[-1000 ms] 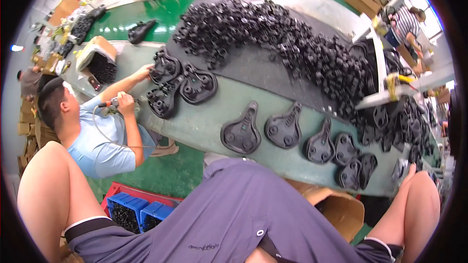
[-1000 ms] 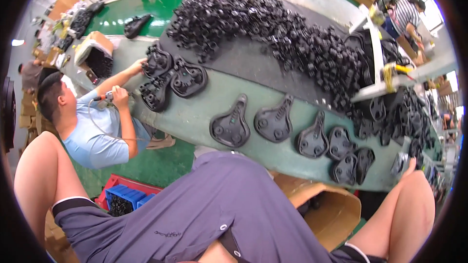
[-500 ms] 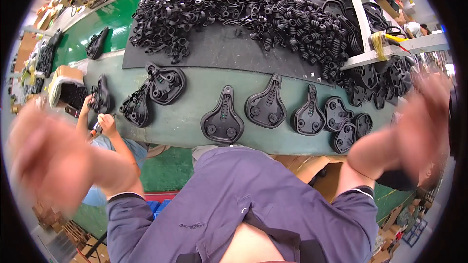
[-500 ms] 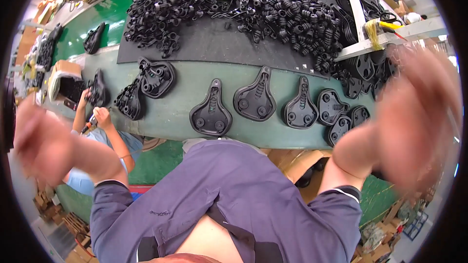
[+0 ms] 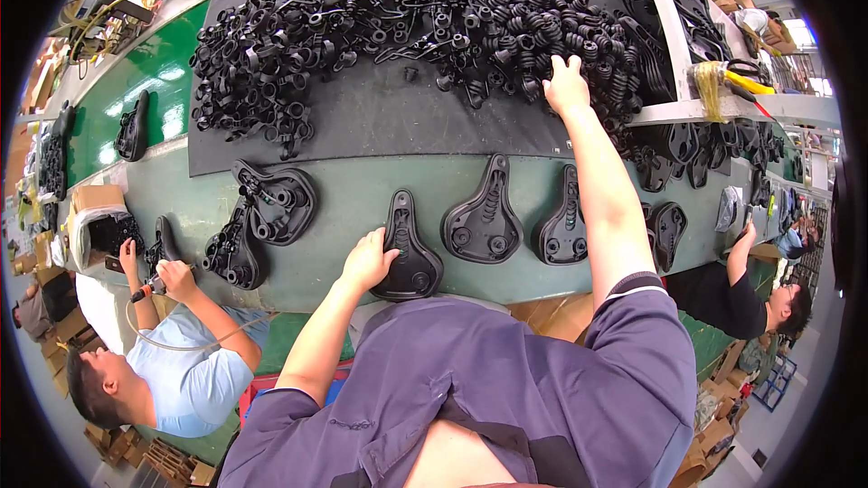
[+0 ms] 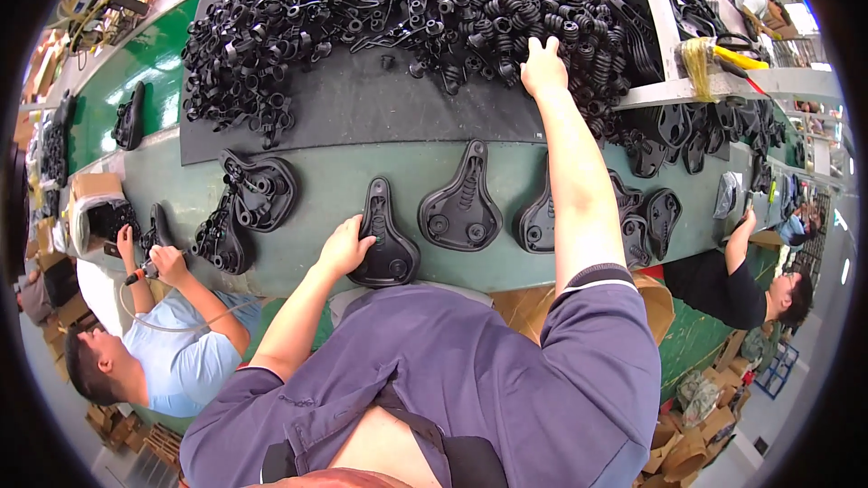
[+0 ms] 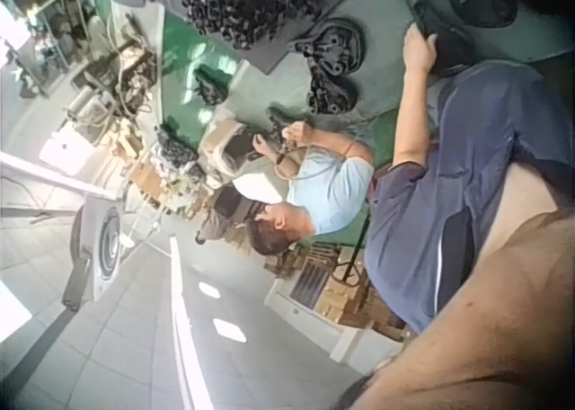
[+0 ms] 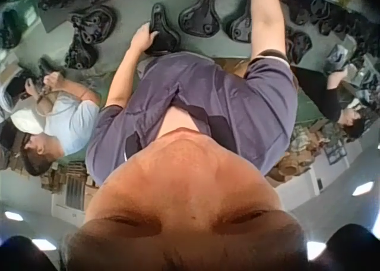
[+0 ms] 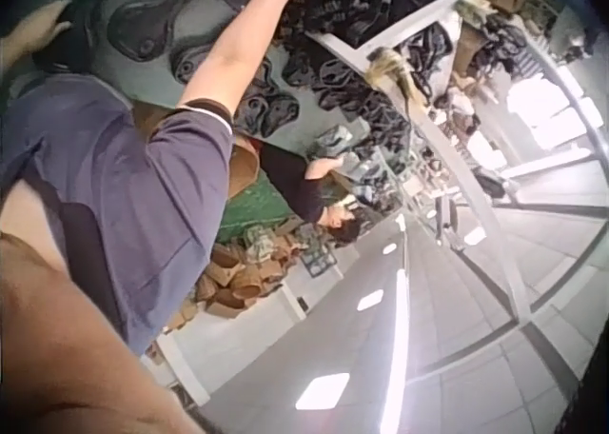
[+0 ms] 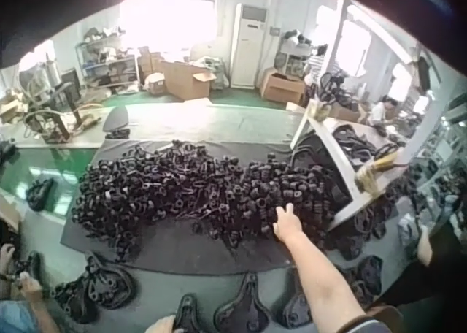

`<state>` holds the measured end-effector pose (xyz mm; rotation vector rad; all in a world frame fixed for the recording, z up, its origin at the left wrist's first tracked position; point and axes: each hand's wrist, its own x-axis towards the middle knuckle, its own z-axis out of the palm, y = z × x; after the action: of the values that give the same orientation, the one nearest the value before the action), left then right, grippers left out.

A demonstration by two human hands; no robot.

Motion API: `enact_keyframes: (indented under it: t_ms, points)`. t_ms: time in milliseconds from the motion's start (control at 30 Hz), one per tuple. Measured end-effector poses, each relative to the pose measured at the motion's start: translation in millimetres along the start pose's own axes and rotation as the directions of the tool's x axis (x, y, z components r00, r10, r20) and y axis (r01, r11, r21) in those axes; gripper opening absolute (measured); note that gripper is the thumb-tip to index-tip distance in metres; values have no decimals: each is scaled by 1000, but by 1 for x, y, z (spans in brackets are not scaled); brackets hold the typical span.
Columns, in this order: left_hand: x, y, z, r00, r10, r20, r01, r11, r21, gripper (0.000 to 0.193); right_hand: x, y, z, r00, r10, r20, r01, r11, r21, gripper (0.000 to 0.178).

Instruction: Assembling bicycle seats by attaching parts and using a pneumatic screwdriver to fasten components.

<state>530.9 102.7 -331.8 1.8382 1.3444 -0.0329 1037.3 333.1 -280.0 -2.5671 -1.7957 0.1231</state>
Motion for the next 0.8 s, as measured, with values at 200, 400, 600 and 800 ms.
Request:
enact_keyframes:
  t_ms: [200,400,600,800]
  points:
    - [37,-13,-6,974,-93,-205,65,988,-139,53,28,-10,27,984,-130,-120,105,975,-197,45]
    - [65,-4,-10,984,8,-176,-22,997,-75,52,33,1,37,996,2,-86,-20,977,-211,26]
    - [61,-2,3,957,68,-281,-63,998,26,50,4,10,20,972,211,-105,-179,951,253,42]
    - [43,51,-30,768,352,-534,-370,926,78,32,-93,-16,-1,999,35,19,-39,798,602,31]
